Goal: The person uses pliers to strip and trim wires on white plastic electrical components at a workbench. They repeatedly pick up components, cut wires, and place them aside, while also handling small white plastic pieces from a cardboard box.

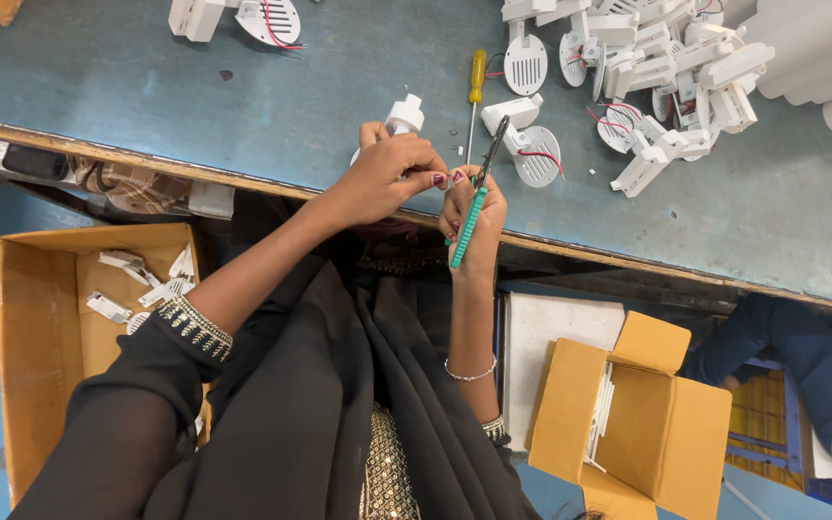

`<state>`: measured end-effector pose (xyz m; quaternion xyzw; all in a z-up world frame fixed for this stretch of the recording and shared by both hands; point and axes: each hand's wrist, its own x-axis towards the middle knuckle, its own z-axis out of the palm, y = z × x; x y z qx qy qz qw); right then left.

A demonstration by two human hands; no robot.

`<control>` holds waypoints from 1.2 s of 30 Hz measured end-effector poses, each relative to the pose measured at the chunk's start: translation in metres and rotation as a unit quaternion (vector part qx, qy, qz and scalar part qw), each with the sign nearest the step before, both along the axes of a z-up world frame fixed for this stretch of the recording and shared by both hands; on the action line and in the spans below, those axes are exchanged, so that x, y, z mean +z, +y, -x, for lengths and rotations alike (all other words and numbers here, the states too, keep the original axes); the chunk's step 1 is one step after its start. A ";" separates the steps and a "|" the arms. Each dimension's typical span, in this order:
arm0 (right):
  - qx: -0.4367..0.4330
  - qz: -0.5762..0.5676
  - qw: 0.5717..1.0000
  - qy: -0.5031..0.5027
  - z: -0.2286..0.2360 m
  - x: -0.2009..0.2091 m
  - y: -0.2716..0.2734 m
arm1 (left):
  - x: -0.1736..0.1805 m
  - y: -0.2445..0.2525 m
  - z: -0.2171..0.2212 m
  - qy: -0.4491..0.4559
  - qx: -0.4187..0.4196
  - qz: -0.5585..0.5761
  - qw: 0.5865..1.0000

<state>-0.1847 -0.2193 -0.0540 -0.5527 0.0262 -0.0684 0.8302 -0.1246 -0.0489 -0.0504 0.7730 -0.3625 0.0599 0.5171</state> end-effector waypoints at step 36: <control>0.252 -0.023 0.967 0.031 0.049 0.000 -0.017 | 0.005 0.004 -0.025 0.199 -0.098 0.050 0.974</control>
